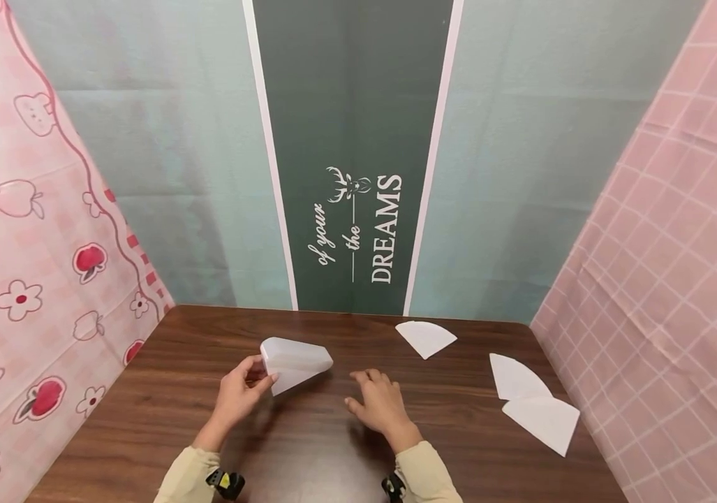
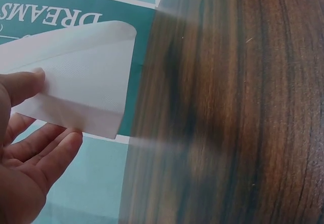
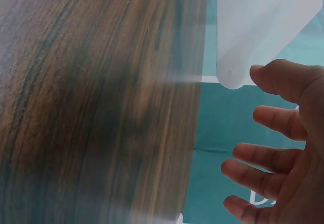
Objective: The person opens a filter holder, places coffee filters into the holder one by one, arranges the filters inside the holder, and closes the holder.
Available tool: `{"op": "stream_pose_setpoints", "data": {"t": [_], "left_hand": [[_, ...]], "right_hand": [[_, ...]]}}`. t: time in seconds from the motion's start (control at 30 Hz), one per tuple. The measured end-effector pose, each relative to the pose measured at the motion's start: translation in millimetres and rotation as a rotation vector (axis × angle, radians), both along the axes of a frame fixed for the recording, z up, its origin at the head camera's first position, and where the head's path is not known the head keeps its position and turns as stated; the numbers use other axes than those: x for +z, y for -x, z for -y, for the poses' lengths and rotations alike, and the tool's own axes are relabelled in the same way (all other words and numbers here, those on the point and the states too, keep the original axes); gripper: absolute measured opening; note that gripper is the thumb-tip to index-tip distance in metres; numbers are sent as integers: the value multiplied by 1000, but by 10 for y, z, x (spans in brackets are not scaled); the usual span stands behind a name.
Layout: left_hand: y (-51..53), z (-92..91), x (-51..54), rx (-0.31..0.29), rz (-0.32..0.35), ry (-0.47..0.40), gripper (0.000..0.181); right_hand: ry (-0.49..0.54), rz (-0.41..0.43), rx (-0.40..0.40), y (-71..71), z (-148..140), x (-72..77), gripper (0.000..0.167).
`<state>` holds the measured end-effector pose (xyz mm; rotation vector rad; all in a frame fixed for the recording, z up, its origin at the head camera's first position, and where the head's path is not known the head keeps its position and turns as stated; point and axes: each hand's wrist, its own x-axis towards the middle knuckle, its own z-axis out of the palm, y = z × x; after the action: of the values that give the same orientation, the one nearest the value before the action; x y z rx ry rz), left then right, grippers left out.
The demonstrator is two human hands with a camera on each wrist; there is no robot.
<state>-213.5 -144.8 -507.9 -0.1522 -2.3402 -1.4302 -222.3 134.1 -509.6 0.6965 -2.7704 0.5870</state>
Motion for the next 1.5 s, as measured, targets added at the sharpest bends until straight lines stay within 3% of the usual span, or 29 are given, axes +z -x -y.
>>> {"op": "stream_pose_setpoints", "data": {"t": [0.27,0.5,0.73,1.23,1.5], "left_hand": [[-1,-18,-46,-53,-27,-2,29],[-5,-55,-122,-113,-104,20,30],[-25,-96,-149,-159,-24,-9,32],[-27,-240,-221,-281,-33,21,31],[-31,-318,-270,-316,-5,22,31]], "right_hand": [[-7,19,-14,-10,-56,-20,44],[-6,41,-25,-30,-109,-20,45],[4,33,-37,-62,-142,-41,44],[20,80,-61,-117,-237,-100,43],[22,65,-75,-147,-321,-143,44]]}}
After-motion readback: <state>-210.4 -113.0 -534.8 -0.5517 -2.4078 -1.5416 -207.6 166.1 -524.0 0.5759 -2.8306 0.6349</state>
